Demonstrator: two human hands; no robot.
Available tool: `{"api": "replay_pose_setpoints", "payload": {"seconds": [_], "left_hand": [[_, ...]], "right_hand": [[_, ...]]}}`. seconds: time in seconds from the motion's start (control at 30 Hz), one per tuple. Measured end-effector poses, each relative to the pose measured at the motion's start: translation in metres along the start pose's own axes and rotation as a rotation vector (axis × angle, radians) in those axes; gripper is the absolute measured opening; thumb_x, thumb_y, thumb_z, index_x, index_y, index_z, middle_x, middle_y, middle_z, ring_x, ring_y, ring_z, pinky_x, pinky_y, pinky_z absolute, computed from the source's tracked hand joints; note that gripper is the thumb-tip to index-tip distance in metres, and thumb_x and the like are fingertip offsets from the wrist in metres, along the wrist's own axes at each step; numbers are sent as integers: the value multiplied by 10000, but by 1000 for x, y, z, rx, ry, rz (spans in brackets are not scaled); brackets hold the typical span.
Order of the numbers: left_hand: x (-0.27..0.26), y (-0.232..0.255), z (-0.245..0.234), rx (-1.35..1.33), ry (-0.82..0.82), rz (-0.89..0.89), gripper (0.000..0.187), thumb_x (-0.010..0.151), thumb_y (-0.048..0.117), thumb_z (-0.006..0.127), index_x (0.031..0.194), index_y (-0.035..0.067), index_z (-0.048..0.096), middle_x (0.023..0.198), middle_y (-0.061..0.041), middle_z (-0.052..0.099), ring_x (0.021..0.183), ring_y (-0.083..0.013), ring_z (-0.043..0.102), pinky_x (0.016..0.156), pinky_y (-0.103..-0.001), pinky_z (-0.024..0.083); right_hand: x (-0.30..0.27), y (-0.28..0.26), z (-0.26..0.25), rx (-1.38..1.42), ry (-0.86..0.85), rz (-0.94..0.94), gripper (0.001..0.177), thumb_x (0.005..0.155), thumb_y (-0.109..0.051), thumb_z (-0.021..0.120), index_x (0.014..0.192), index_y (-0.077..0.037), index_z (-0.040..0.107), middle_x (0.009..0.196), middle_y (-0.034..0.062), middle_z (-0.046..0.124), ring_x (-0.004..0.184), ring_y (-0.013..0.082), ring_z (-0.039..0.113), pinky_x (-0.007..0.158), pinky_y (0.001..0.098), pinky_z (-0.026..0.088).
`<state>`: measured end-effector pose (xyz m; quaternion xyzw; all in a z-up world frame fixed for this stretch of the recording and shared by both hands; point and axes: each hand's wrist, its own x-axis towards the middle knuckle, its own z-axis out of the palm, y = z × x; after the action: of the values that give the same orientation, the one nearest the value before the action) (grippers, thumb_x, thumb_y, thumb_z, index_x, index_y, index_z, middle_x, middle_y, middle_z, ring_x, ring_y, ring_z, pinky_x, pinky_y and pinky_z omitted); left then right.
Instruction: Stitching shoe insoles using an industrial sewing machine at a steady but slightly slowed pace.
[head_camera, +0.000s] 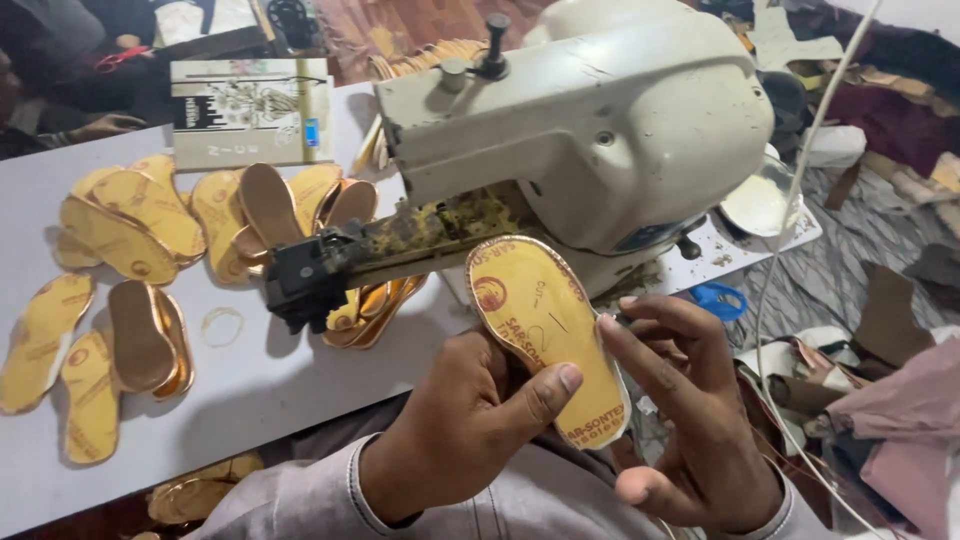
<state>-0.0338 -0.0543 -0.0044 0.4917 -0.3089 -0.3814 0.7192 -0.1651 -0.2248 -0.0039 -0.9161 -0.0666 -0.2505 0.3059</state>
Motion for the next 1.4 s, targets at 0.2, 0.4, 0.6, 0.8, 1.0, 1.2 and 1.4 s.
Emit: {"api": "replay_pose_setpoints", "payload": {"seconds": [0.2, 0.4, 0.6, 0.8, 1.0, 1.2, 1.4], "left_hand": [[-13, 1, -10, 176, 49, 77, 263, 976, 221, 612, 1074, 8, 730, 1022, -64, 783, 930, -146, 733, 824, -314, 631], [-17, 15, -20, 280, 220, 122, 280, 974, 259, 618, 879, 29, 747, 837, -14, 775, 771, -101, 717, 671, -283, 613], [-12, 11, -18, 111, 47, 39, 306, 972, 240, 608, 1092, -14, 731, 1042, -94, 792, 932, -178, 761, 813, -325, 659], [-9, 20, -20, 79, 198, 150, 254, 957, 211, 648, 1046, -23, 690, 944, -88, 760, 828, -169, 739, 708, -321, 659], [-10, 18, -19, -9, 225, 94, 324, 947, 260, 647, 1053, -44, 678, 899, -132, 766, 728, -229, 772, 587, -334, 692], [-11, 13, -18, -61, 138, 25, 292, 950, 212, 662, 1051, -60, 694, 908, -120, 762, 766, -204, 745, 663, -349, 676], [-8, 21, -26, 71, 284, 128, 318, 934, 253, 661, 1065, -35, 684, 936, -119, 773, 783, -214, 777, 632, -335, 701]], "right_hand": [[19, 0, 13, -288, -56, -144, 928, 893, -753, 373, 1509, -64, 466, 1500, 253, 368, 1233, 348, 574, 1033, 488, 560], [10, -8, 22, -253, 10, -130, 852, 927, -730, 329, 1422, -81, 571, 1455, 200, 416, 1209, 311, 561, 1040, 453, 552], [15, -2, 21, -201, 56, -143, 887, 939, -720, 338, 1423, -10, 560, 1483, 212, 319, 1273, 311, 554, 1119, 465, 575], [8, -5, 21, -218, 89, -144, 839, 945, -712, 328, 1368, -48, 619, 1450, 205, 359, 1319, 312, 482, 1103, 438, 566], [3, -7, 26, -194, 199, -135, 795, 972, -662, 338, 1269, -4, 672, 1422, 208, 344, 1251, 320, 553, 1119, 464, 563], [7, -7, 26, -162, 132, -146, 865, 971, -706, 329, 1404, -2, 584, 1559, 211, 273, 1339, 332, 524, 1179, 483, 550], [2, -10, 34, -143, 267, -121, 796, 1002, -672, 318, 1258, -14, 686, 1515, 175, 343, 1223, 262, 601, 1102, 431, 579]]}}
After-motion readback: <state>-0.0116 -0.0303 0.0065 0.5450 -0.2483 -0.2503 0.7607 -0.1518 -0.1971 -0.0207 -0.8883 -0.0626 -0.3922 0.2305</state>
